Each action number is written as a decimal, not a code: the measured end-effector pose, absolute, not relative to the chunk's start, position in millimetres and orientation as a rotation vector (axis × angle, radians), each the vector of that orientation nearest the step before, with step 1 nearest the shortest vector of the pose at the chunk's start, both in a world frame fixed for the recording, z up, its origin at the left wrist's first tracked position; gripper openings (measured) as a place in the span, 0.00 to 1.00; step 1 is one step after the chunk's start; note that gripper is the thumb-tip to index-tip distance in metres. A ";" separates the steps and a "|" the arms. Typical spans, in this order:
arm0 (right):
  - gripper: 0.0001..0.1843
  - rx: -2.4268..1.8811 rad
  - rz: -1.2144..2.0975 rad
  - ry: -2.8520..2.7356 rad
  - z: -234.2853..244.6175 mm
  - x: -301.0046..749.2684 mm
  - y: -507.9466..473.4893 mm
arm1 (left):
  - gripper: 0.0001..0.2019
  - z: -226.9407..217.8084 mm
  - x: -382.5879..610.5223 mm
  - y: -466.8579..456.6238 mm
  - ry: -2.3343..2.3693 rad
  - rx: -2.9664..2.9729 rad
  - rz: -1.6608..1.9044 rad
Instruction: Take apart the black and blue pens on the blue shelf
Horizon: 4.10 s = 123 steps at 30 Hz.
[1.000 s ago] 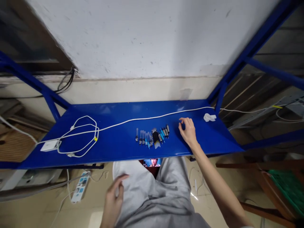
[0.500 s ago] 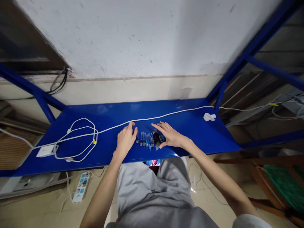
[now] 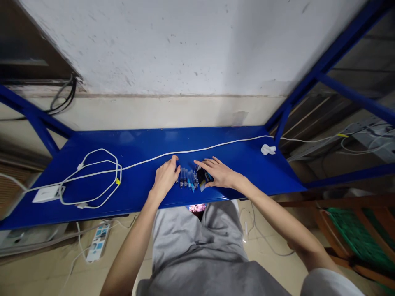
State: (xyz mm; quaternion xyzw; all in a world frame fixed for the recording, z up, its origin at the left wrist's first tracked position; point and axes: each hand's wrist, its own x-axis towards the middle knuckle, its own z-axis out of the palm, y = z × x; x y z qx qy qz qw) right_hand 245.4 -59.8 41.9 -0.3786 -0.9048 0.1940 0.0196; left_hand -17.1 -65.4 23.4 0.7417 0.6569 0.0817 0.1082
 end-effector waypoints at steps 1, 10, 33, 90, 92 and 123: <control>0.65 -1.177 0.606 -2.806 41.9 245.0 -60.1 | 0.15 23.3 -17.3 -65.3 1.930 2.185 0.239; 0.64 -1.141 0.639 -2.814 40.4 241.6 -57.3 | 0.19 29.7 -22.3 -67.7 1.947 2.207 0.276; 0.69 -0.903 0.668 -1.897 30.6 246.8 13.1 | 0.14 33.4 13.1 4.1 1.355 2.143 1.273; 0.30 -0.951 0.455 -1.898 -19.0 232.3 33.7 | 0.16 -7.9 19.5 15.0 1.000 2.294 1.018; 0.30 -0.947 0.461 -1.892 -19.1 232.0 33.2 | 0.16 -9.3 20.3 14.1 1.003 2.297 1.025; 0.17 -1.018 0.462 -1.692 -6.0 224.7 14.7 | 0.17 -9.7 22.3 14.9 1.235 2.280 1.109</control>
